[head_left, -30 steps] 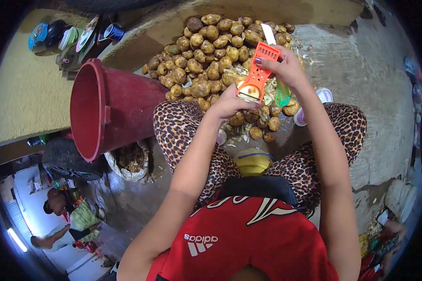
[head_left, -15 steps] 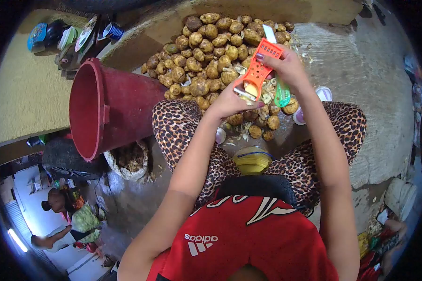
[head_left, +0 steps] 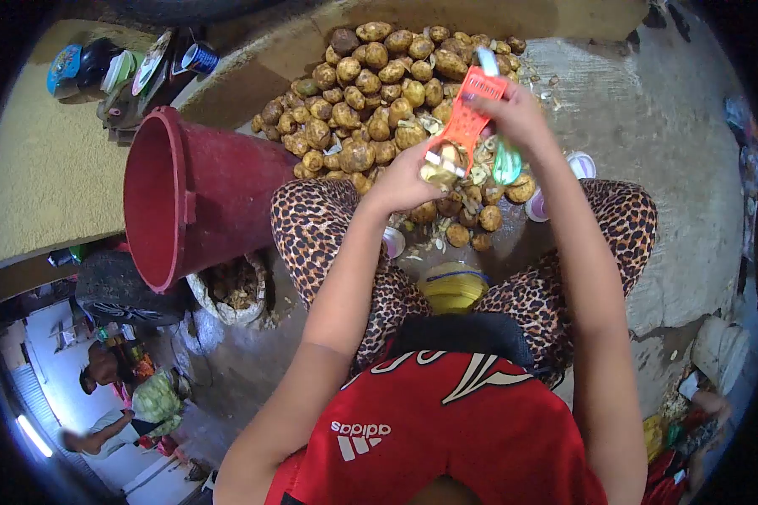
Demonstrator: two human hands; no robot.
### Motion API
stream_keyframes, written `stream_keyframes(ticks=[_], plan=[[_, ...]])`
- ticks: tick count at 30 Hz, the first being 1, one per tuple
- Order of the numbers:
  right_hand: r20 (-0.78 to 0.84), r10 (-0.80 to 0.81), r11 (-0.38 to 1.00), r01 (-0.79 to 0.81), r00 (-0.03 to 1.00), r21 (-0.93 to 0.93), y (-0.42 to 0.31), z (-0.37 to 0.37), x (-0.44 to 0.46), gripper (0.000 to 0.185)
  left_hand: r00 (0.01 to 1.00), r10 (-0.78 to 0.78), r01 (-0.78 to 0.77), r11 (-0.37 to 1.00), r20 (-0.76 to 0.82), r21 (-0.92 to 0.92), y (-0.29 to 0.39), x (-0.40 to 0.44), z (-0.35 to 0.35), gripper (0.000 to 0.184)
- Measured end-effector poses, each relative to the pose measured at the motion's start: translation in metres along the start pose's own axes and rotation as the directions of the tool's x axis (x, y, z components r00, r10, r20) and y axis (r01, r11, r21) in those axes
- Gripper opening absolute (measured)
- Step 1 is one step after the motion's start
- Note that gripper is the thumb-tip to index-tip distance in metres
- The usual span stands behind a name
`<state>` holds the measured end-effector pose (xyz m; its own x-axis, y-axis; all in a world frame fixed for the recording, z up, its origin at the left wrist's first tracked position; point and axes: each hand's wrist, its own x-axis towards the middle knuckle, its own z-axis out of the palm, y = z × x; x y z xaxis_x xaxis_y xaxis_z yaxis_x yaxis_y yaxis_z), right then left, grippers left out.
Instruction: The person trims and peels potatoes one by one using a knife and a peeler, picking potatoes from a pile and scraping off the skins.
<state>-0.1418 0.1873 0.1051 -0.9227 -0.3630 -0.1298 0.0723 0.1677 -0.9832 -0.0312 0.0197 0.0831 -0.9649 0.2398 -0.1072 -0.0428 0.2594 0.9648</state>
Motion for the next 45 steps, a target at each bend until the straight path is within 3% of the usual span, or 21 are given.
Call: stream_keyframes(ticks=[2,3,6,7,10,11,14,15,16,20,21,24,27,29,31,33,36,38,40,43,45], plan=[[-0.172,-0.076,0.984,0.046,0.982,-0.172,0.003,-0.023,0.017,0.020,0.995,0.077,-0.083,0.989,0.057,0.123,-0.003,0.002,-0.003,0.043],[-0.192,0.014,0.997,0.001,0.981,0.079,0.000,-0.034,0.020,0.019,0.992,0.107,-0.112,0.990,0.065,0.084,0.001,0.001,-0.003,0.048],[-0.127,0.000,0.978,0.027,0.992,0.209,0.002,-0.034,0.018,0.018,0.997,0.075,-0.075,0.996,-0.006,-0.045,0.006,0.000,-0.003,0.052],[-0.073,0.012,0.986,0.000,0.997,0.168,-0.006,-0.029,0.009,0.017,0.997,0.080,-0.079,0.994,0.013,-0.071,0.005,0.001,-0.003,0.056],[-0.119,-0.065,0.976,0.088,0.991,0.201,-0.003,-0.022,0.008,0.016,0.986,-0.163,0.165,0.927,0.037,-0.335,0.002,0.003,-0.002,0.062],[-0.073,-0.068,0.953,0.086,0.995,0.289,-0.003,-0.023,0.009,0.018,0.992,-0.118,0.122,0.950,0.031,-0.287,-0.003,0.004,-0.002,0.066],[-0.031,-0.061,0.966,0.066,0.998,0.249,0.000,-0.007,0.005,0.022,0.992,-0.117,0.097,0.949,-0.049,-0.300,-0.003,0.006,0.004,0.066],[0.034,0.000,0.995,-0.003,0.999,0.104,-0.007,0.000,-0.004,0.022,0.993,-0.108,0.087,0.946,-0.050,-0.313,-0.005,0.008,0.005,0.065],[0.092,-0.093,0.996,0.093,0.991,0.006,0.001,0.010,-0.006,0.024,0.993,-0.103,0.081,0.941,-0.050,-0.328,-0.008,0.008,0.006,0.064],[-0.050,-0.091,0.989,0.096,0.995,0.111,0.000,-0.018,0.012,0.022,0.986,-0.166,0.161,0.961,-0.003,-0.224,-0.009,0.005,0.006,0.058],[-0.205,-0.152,0.985,0.131,0.967,-0.115,-0.005,-0.025,0.018,0.020,0.995,-0.095,0.094,0.987,0.005,-0.130,-0.004,0.003,0.006,0.056],[-0.136,-0.061,0.976,0.088,0.989,0.200,-0.010,-0.031,0.014,0.019,0.993,-0.121,0.113,0.961,-0.014,-0.253,-0.003,0.003,0.007,0.045],[0.092,-0.028,0.985,0.012,0.995,0.172,-0.016,-0.002,-0.003,0.018,0.991,-0.065,0.047,0.988,-0.119,-0.149,0.007,0.004,0.009,0.044],[0.148,-0.034,0.987,0.010,0.988,0.160,-0.001,0.003,0.001,0.021,0.999,-0.039,0.036,0.985,-0.011,-0.170,0.002,0.006,0.005,0.051],[-0.006,-0.015,0.994,0.016,1.000,0.105,0.003,-0.007,0.011,0.022,0.993,-0.094,0.111,0.957,0.073,-0.269,0.001,0.005,0.003,0.054],[-0.214,-0.036,0.999,0.035,0.976,-0.008,0.005,-0.030,0.022,0.020,0.998,-0.027,0.037,0.977,0.051,-0.211,0.002,0.000,0.002,0.052],[-0.256,-0.006,0.965,0.072,0.967,0.252,0.002,-0.043,0.022,0.018,1.000,-0.014,0.013,0.961,0.000,-0.277,0.004,-0.004,0.001,0.049],[-0.183,-0.036,0.975,0.075,0.982,0.211,0.003,-0.035,0.023,0.018,0.996,-0.071,0.048,0.926,-0.049,-0.375,0.008,-0.002,0.001,0.048],[-0.157,-0.035,0.978,0.066,0.987,0.195,-0.003,-0.027,0.012,0.019,0.989,-0.126,0.073,0.877,-0.081,-0.475,0.002,0.003,0.000,0.061],[-0.212,0.026,0.927,0.056,0.977,0.372,0.005,-0.029,0.020,0.020,0.975,-0.170,0.045,0.784,-0.145,-0.619,0.009,0.003,0.002,0.079],[-0.241,0.068,0.917,0.034,0.968,0.397,0.003,-0.028,0.019,0.020,0.979,-0.155,0.031,0.762,-0.135,-0.646,0.008,0.003,0.005,0.078]])
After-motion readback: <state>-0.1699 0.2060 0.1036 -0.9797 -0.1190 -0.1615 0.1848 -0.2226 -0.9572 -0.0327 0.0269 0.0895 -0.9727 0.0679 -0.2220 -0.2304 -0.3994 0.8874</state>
